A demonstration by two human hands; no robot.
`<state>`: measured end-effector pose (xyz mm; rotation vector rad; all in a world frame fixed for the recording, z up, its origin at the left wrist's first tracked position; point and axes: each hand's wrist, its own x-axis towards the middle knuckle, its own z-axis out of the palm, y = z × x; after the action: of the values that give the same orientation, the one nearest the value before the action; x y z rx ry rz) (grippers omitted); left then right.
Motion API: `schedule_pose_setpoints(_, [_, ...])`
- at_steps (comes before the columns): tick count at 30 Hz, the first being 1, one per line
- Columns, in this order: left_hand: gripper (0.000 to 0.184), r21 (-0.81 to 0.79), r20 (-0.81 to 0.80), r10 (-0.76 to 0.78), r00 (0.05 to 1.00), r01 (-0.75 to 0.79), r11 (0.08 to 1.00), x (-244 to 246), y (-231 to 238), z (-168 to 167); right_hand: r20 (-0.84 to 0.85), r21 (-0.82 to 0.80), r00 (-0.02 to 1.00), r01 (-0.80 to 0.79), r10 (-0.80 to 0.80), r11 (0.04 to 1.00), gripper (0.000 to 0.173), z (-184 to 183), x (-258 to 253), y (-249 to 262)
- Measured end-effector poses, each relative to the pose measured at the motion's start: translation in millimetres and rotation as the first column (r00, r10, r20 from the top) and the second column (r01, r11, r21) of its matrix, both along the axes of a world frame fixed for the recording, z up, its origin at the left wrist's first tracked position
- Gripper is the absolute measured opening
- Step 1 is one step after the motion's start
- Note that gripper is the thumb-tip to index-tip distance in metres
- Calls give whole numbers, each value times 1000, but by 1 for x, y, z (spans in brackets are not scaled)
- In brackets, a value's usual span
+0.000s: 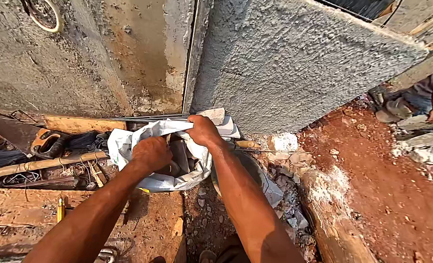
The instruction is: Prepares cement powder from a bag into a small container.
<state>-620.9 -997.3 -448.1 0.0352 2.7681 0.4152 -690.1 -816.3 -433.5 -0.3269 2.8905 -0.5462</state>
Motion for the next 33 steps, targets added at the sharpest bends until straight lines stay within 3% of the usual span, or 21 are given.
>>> schedule_pose_setpoints(8, [41, -100, 48, -87, 995, 91, 991, 40, -26, 32, -72, 48, 996, 53, -50, 997, 19, 4, 0, -8])
schedule_pose_setpoints(12, [42, -107, 30, -122, 992, 124, 986, 63, -21, 40, -83, 65, 996, -24, 30, 998, 21, 7, 2, -9])
schedule_pose_setpoints(14, [44, -73, -13, -124, 992, 123, 990, 72, -23, 38, -66, 62, 994, -86, 90, 994, 29, 11, 3, -8])
schedule_pose_setpoints(16, [47, -5, -40, -89, 995, 89, 996, 83, -26, 34, -49, 19, 986, -160, 161, 987, 46, 22, 8, -5])
schedule_pose_setpoints(18, [50, 93, -91, -25, 996, 33, 995, 96, -30, 26, -57, -49, 977, -208, 205, 977, 52, 41, 16, -4])
schedule_pose_setpoints(21, [50, 260, -144, 97, 985, -57, 964, 114, -33, 12, -92, -111, 951, -305, 296, 946, 25, 73, 35, -9])
schedule_pose_setpoints(23, [47, 323, -145, 153, 978, -99, 941, 125, -32, 9, -24, -132, 913, -407, 407, 904, 12, 81, 57, -18])
schedule_pose_setpoints(25, [45, 367, -157, 193, 969, -124, 922, 136, -31, 4, 66, -135, 867, -482, 494, 866, 15, 66, 84, -32])
schedule_pose_setpoints(28, [40, 462, -206, 189, 960, -75, 884, 149, -33, -3, 215, -108, 825, -512, 523, 852, 36, 23, 107, -43])
schedule_pose_setpoints(31, [41, 589, -247, 40, 968, 117, 800, 148, -57, 11, 211, -115, 787, -568, 579, 815, 35, 5, 119, -37])
schedule_pose_setpoints(33, [40, 674, -277, 51, 959, 156, 722, 144, -78, 32, 189, -98, 759, -617, 623, 781, 34, 1, 129, -35])
